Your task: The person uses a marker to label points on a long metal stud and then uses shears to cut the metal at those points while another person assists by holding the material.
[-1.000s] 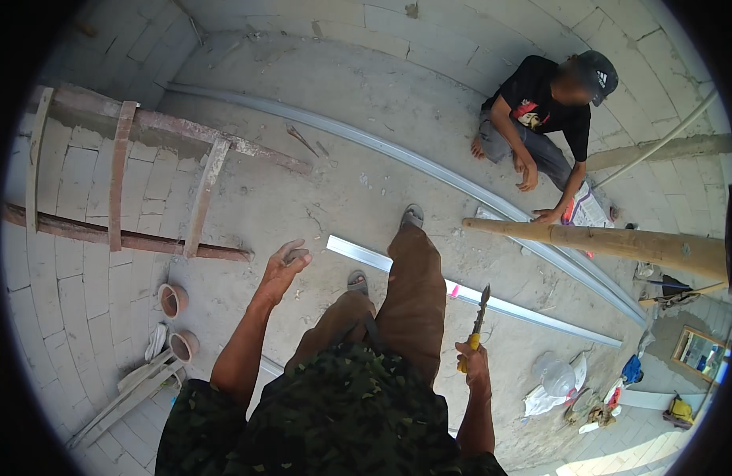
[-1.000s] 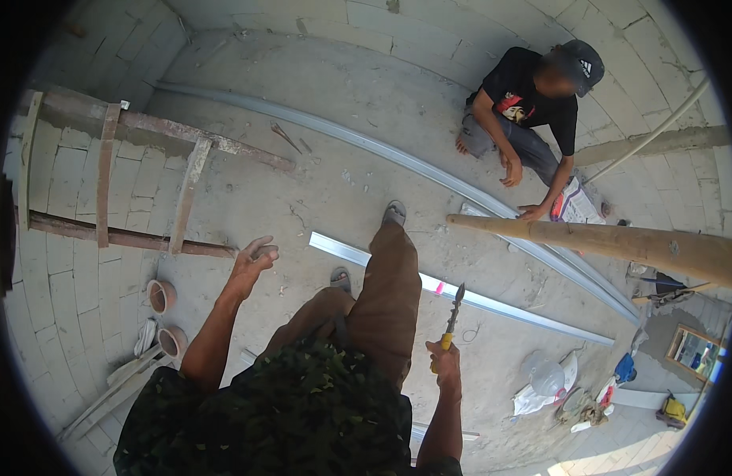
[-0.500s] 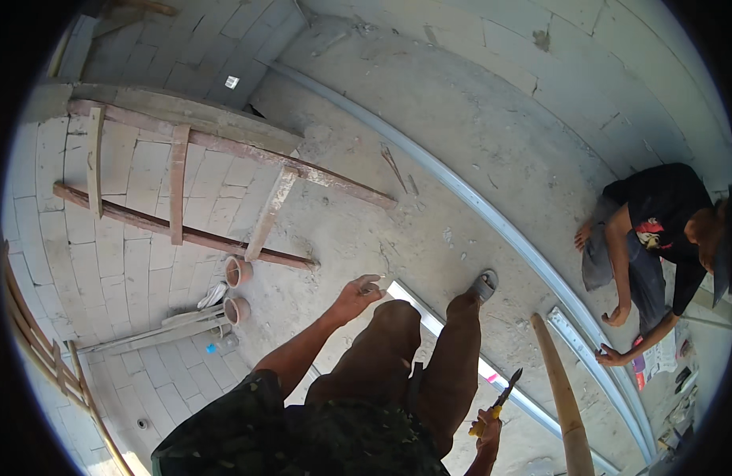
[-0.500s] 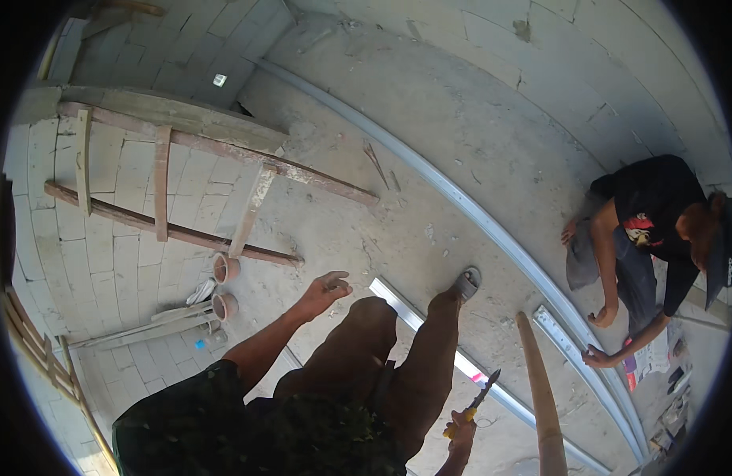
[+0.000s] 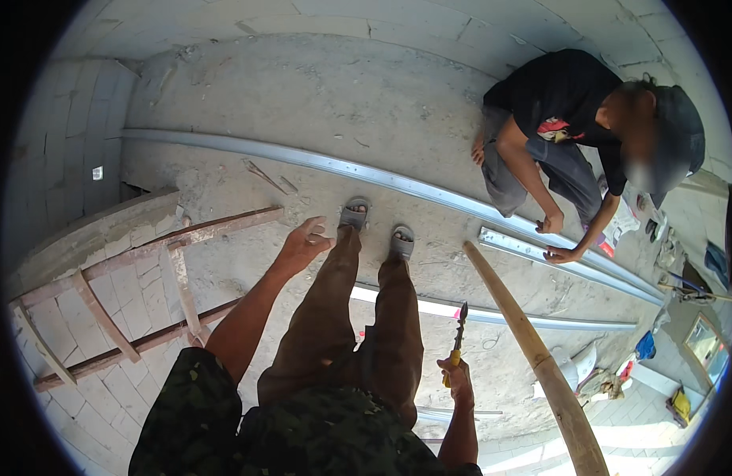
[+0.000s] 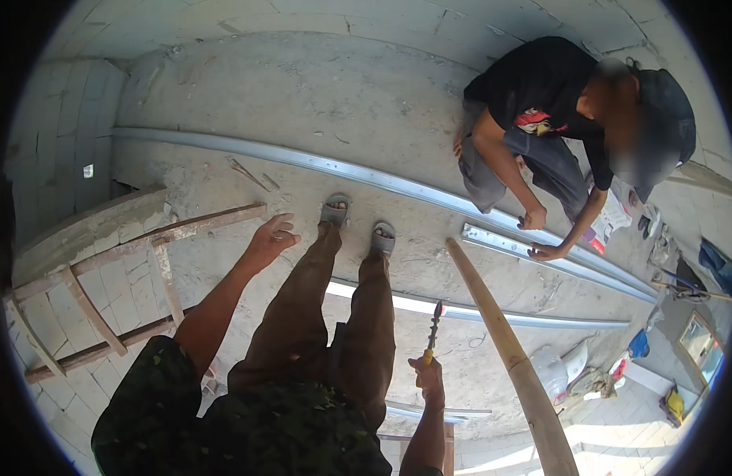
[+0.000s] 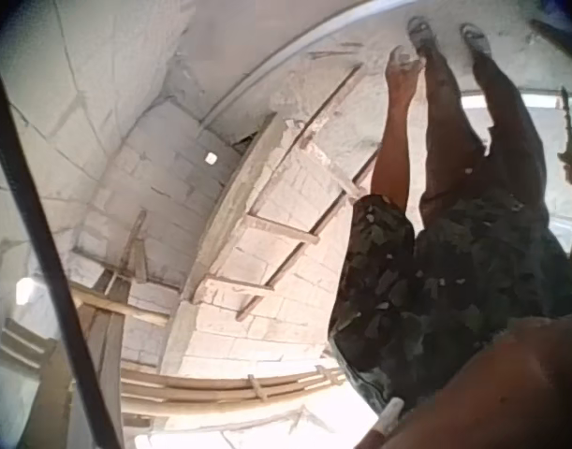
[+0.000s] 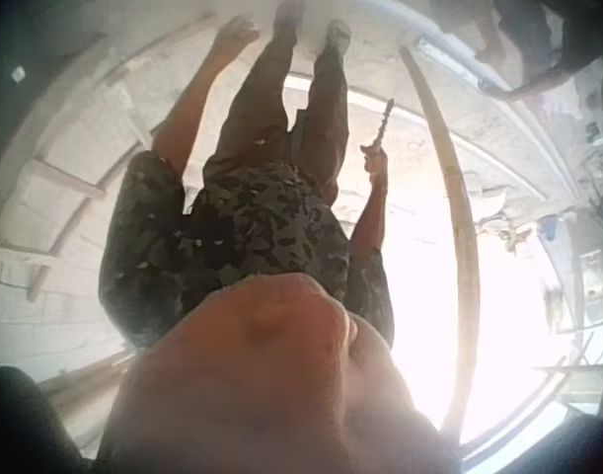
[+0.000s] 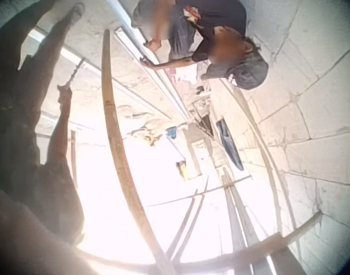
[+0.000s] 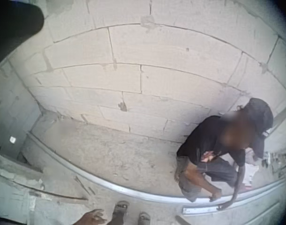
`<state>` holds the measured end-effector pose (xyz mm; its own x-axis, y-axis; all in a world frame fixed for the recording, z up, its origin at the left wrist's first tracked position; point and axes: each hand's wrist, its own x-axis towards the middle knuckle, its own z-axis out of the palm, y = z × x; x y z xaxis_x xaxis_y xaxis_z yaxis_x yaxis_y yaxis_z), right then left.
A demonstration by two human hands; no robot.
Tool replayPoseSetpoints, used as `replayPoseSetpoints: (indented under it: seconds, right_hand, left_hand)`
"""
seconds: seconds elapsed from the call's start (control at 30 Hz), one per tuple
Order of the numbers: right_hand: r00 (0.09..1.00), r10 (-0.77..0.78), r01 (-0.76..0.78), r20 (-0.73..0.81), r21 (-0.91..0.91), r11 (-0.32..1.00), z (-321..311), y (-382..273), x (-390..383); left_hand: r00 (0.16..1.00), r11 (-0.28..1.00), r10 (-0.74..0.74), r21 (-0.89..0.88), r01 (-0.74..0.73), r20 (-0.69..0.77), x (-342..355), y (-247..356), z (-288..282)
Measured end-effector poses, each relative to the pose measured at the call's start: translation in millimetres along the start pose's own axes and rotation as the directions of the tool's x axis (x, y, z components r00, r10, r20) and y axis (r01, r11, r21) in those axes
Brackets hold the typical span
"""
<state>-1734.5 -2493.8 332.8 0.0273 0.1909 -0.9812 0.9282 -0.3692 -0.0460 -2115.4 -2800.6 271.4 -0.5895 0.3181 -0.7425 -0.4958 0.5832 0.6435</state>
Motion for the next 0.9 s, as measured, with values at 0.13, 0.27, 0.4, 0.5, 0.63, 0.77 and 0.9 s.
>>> replayPoseSetpoints:
  seconds: [0.13, 0.27, 0.4, 0.5, 0.63, 0.77, 0.9]
  right_hand:
    - [0.998, 0.040, -0.034, -0.047, 0.119, 0.992, 17, 18, 6]
    - [0.999, 0.004, 0.003, -0.047, 0.151, 0.988, 30, 26, 20]
    - [0.999, -0.039, 0.043, -0.030, 0.158, 0.986, 29, 31, 49]
    - [0.995, -0.097, 0.100, -0.031, 0.139, 0.985, 13, 24, 90]
    - [0.980, -0.181, 0.177, -0.081, -0.054, 0.983, -14, 8, 162]
    - [0.936, -0.321, 0.289, -0.145, -0.206, 0.935, -27, 20, 256]
    - [0.941, -0.301, 0.288, -0.153, -0.101, 0.952, -26, 23, 322]
  left_hand:
    - [0.995, 0.988, 0.011, 0.154, -0.026, 0.095, 43, 26, 0]
    - [0.993, 0.946, -0.004, 0.322, -0.035, 0.118, 64, 36, -4]
    - [0.995, 0.932, -0.004, 0.361, -0.031, 0.096, 80, 22, 4]
    - [0.996, 0.943, 0.010, 0.330, -0.041, 0.094, 98, 7, 31]
    - [0.993, 0.939, 0.047, 0.335, -0.083, 0.112, 150, -20, 103]
    - [0.954, 0.843, 0.224, 0.451, -0.292, 0.198, 248, -94, 190]
    - [0.839, 0.602, 0.465, 0.594, -0.534, 0.282, 342, -119, 265]
